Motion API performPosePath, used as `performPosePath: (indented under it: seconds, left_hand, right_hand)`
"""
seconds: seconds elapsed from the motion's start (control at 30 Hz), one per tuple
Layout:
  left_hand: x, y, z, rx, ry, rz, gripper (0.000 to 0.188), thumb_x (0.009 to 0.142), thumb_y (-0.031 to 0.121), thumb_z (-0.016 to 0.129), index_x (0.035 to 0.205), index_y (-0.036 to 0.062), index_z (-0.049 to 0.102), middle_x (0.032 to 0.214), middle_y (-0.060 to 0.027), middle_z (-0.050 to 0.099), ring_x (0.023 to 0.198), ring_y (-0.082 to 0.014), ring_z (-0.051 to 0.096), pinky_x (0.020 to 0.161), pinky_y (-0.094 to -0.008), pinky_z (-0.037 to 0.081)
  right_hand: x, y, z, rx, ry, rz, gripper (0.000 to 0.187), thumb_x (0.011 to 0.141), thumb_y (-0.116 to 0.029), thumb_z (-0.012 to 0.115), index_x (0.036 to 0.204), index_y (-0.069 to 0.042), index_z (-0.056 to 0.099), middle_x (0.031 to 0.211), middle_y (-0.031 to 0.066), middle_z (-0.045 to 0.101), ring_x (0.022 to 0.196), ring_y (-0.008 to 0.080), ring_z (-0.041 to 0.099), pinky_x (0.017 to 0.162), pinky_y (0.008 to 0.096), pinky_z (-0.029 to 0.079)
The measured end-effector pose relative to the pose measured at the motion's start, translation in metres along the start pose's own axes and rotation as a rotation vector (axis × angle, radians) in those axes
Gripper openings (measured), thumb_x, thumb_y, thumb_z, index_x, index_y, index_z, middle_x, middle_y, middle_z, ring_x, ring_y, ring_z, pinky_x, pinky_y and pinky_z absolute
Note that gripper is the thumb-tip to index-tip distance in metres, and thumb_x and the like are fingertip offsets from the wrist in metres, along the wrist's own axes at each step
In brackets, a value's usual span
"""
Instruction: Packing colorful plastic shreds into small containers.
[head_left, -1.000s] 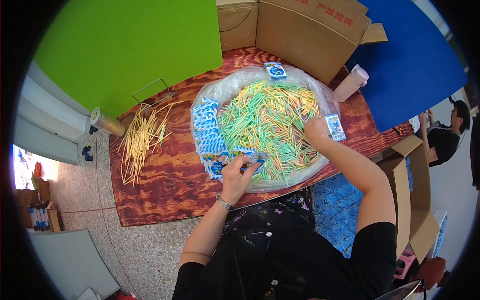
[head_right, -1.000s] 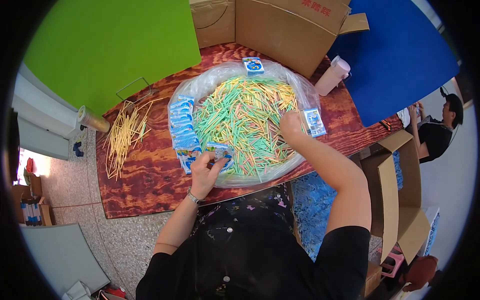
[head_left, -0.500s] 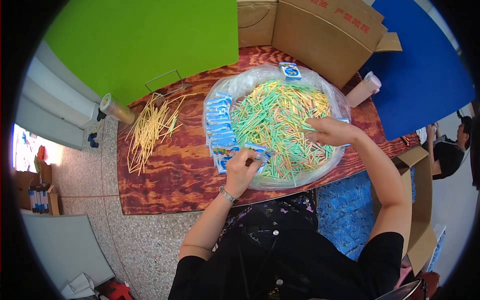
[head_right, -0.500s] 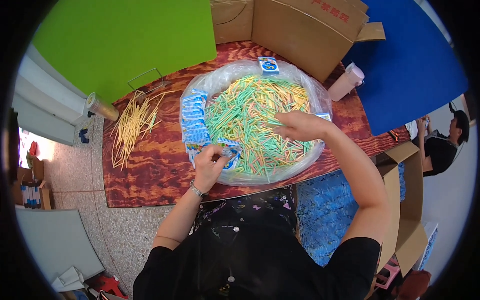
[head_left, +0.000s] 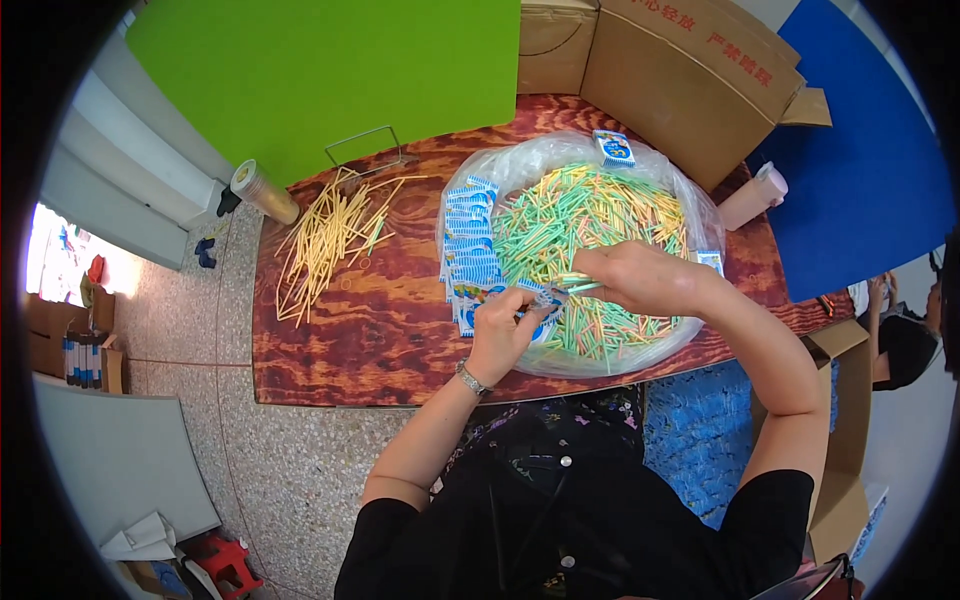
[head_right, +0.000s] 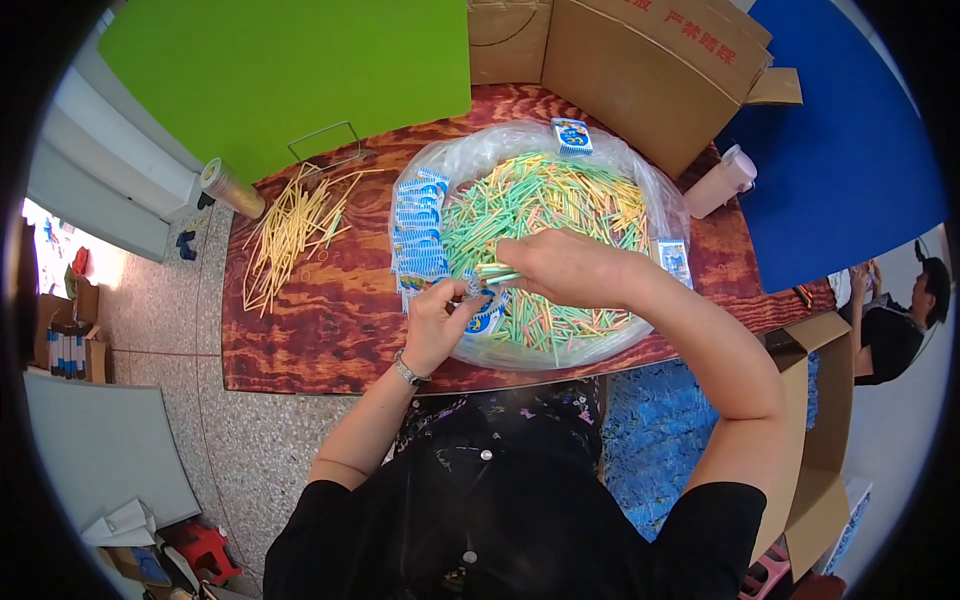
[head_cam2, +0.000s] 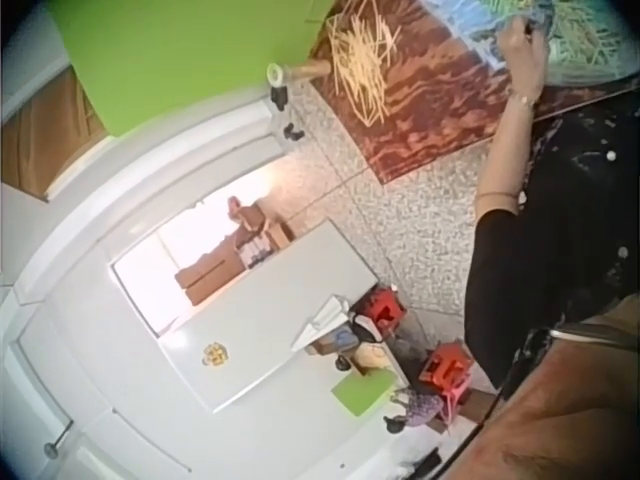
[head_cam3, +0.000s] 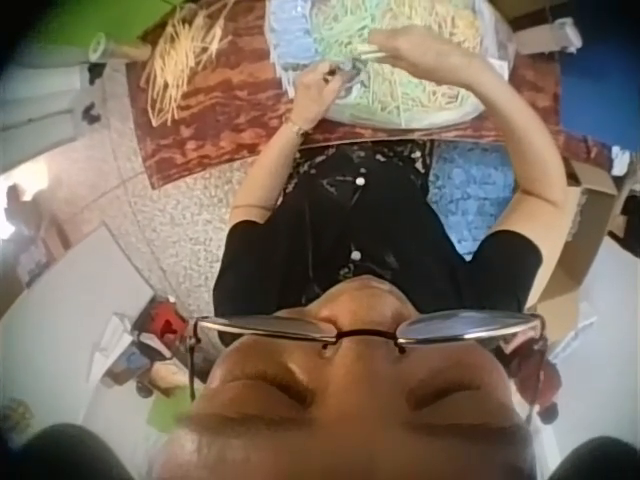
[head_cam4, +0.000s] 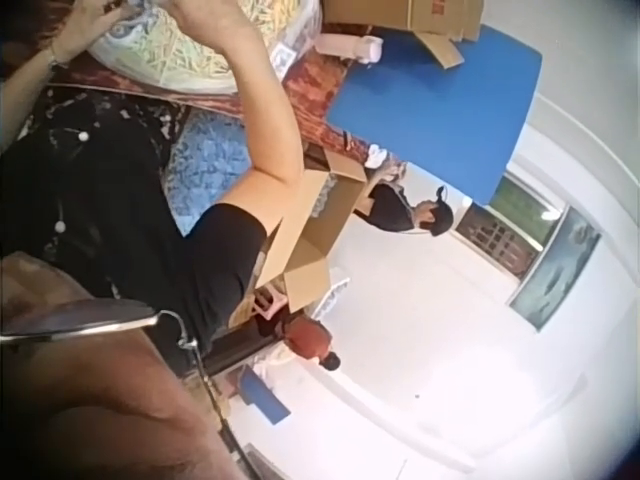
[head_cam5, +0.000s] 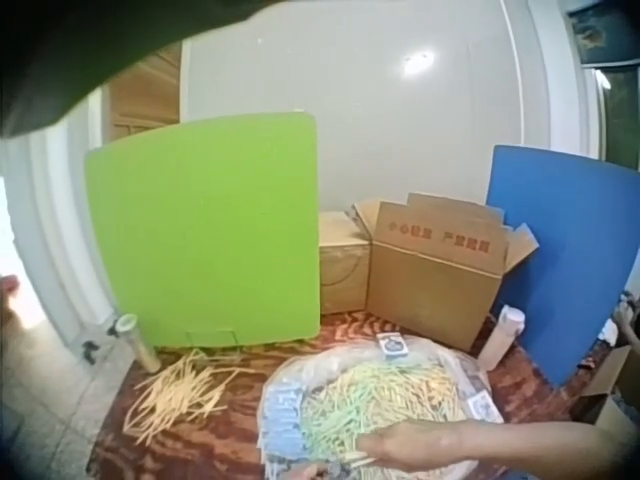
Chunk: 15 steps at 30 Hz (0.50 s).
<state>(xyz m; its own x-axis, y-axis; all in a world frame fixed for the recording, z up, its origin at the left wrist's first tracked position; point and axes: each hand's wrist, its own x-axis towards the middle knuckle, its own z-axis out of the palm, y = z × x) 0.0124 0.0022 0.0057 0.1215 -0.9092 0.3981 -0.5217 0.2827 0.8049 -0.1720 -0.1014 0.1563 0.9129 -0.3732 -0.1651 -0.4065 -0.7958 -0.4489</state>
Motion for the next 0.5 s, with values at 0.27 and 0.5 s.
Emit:
performPosePath:
  seconds: [0.27,0.5]
  left_hand:
    - [0.001,-0.007,-0.001,-0.264,-0.063,-0.164,0.024,0.073,-0.002,0.073,0.077,0.004,0.05,0.078,-0.003,0.063,0.072,-0.0069,0.057,0.056,-0.0234,0.048]
    - [0.005,0.011,-0.005,-0.586,-0.125,-0.505,0.016,0.078,-0.001,0.069,0.085,-0.001,0.055,0.081,-0.0078,0.065,0.061,-0.0093,0.061,0.051,-0.0231,0.05]
  right_hand:
    - [-0.001,0.002,0.005,0.084,0.038,0.005,0.021,0.089,-0.017,0.061,0.095,-0.002,0.047,0.08,0.0214,0.06,0.081,0.0434,0.06,0.067,0.0511,0.044]
    - [-0.001,0.0,0.006,0.133,0.008,-0.007,0.021,0.091,-0.02,0.059,0.096,-0.003,0.048,0.078,0.021,0.06,0.078,0.0434,0.06,0.066,0.0514,0.044]
